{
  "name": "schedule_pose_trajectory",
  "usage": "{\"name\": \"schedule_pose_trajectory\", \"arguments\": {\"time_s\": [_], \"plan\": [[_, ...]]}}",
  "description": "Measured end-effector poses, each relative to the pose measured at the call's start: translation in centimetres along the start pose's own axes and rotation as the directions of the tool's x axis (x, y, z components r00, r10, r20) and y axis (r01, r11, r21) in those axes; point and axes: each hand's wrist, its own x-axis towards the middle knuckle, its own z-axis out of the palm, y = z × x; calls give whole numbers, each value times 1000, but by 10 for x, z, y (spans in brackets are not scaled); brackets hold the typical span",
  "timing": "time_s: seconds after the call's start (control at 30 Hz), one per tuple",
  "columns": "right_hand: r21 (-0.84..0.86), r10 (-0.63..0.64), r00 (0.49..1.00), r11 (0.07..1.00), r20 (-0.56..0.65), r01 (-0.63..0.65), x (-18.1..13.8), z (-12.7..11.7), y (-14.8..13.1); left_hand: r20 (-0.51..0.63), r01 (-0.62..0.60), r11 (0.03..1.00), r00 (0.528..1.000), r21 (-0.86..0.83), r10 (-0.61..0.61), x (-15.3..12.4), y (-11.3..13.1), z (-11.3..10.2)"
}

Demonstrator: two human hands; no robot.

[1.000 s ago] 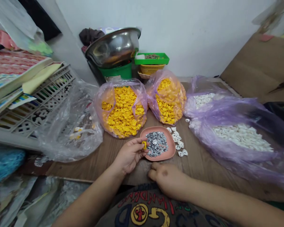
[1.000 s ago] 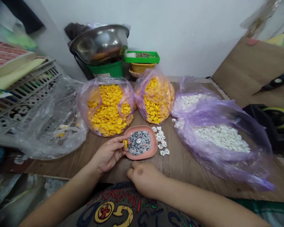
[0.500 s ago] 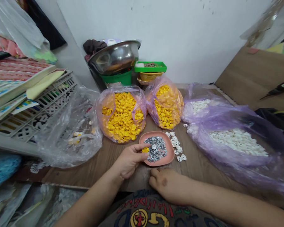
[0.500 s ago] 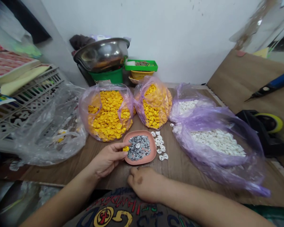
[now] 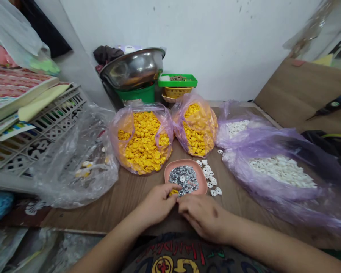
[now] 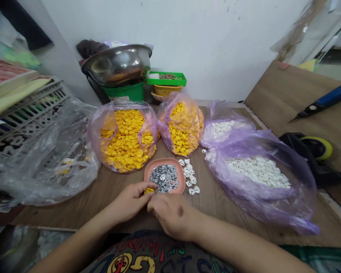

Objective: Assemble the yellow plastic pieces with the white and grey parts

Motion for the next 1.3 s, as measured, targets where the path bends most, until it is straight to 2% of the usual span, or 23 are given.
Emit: {"name": "schedule_pose_trajectory", "arguments": {"time_s": [0.03,0.1,0.17,0.27,0.3,0.37,0.53,0.67,0.8,0.93,0.97,1.1,1.3], "plan": [[78,31,993,997,-115,-22,1,0,2,77,22,998,997,-54,-18,-1,1,2],[202,139,948,976,-287,-82,4,1,5,235,125,967,969,-221,-72,-2,3,7],[318,311,863,929,-397,-188,7,4,8,320,236,885,941,-401,-106,-1,3,12],[505,555,705,803,-441,-316,9,9,10,273,250,769,957,-588,-102,2,0,19],[552,597,676,767,-431,-326,8,10,10,242,234,754,965,-614,-102,4,-1,21],[606,634,655,727,-412,-322,8,11,9,195,194,762,977,-617,-91,5,-2,23],[518,588,681,783,-436,-344,5,10,7,52,72,842,997,-534,-52,5,-1,27],[413,512,730,846,-453,-337,4,9,6,-52,43,825,995,-563,-87,3,2,29],[314,419,792,901,-445,-301,3,6,6,-14,67,778,995,-625,-96,2,-1,31],[269,424,748,905,-510,-330,3,2,14,60,129,724,991,-677,-120,2,-5,32],[244,412,753,911,-512,-333,2,1,17,74,140,718,990,-682,-123,2,-6,32],[128,315,836,949,-450,-288,3,-1,25,75,152,723,988,-673,-138,2,-5,33],[-71,145,918,980,-370,-183,11,-6,23,4,120,751,988,-649,-155,4,-3,33]]}}
